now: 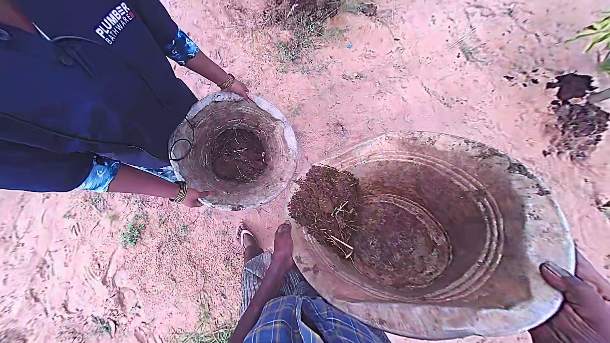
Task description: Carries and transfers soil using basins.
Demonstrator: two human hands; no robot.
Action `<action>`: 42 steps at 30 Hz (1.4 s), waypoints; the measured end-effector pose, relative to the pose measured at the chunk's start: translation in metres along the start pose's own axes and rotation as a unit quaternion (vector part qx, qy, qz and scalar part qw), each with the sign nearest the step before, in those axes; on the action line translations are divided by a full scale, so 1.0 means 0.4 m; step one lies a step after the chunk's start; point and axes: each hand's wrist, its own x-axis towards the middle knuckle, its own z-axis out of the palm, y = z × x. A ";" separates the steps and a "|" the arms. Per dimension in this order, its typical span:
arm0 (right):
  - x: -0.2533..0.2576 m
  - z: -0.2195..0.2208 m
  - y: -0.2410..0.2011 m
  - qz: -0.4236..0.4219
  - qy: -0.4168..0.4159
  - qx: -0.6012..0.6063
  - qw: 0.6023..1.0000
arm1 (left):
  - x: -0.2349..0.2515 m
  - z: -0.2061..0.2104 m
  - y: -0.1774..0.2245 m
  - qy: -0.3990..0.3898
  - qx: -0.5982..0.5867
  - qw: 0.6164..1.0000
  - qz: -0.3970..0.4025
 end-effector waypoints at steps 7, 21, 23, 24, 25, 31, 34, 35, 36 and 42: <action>0.005 -0.109 0.094 0.062 0.061 0.074 0.994 | 0.025 0.073 -0.032 -0.002 0.068 0.997 0.036; 0.068 -0.136 0.267 0.149 0.087 0.115 0.978 | 0.038 0.113 0.026 0.032 0.086 0.993 0.072; 0.077 -0.130 0.282 0.160 0.090 0.109 0.977 | 0.041 0.113 0.034 0.037 0.082 0.993 0.077; 0.083 -0.125 0.288 0.167 0.097 0.102 0.976 | 0.046 0.111 0.035 0.037 0.078 0.993 0.077; 0.093 -0.120 0.294 0.175 0.098 0.094 0.975 | 0.053 0.110 0.033 0.040 0.070 0.994 0.076; 0.137 -0.034 0.306 0.219 0.050 0.055 0.973 | 0.090 0.038 0.024 0.069 0.034 0.995 0.061; 0.171 0.034 0.300 0.229 0.037 0.044 0.972 | 0.100 0.024 0.061 0.073 0.003 0.997 0.037; 0.182 0.062 0.294 0.230 0.036 0.040 0.972 | 0.105 0.021 0.082 0.072 -0.006 0.997 0.028; 0.188 0.088 0.287 0.234 0.033 0.035 0.971 | 0.111 0.015 0.106 0.074 -0.010 0.997 0.022; 0.237 0.238 0.229 0.231 0.033 0.012 0.972 | 0.210 -0.021 0.251 0.058 0.015 0.998 0.026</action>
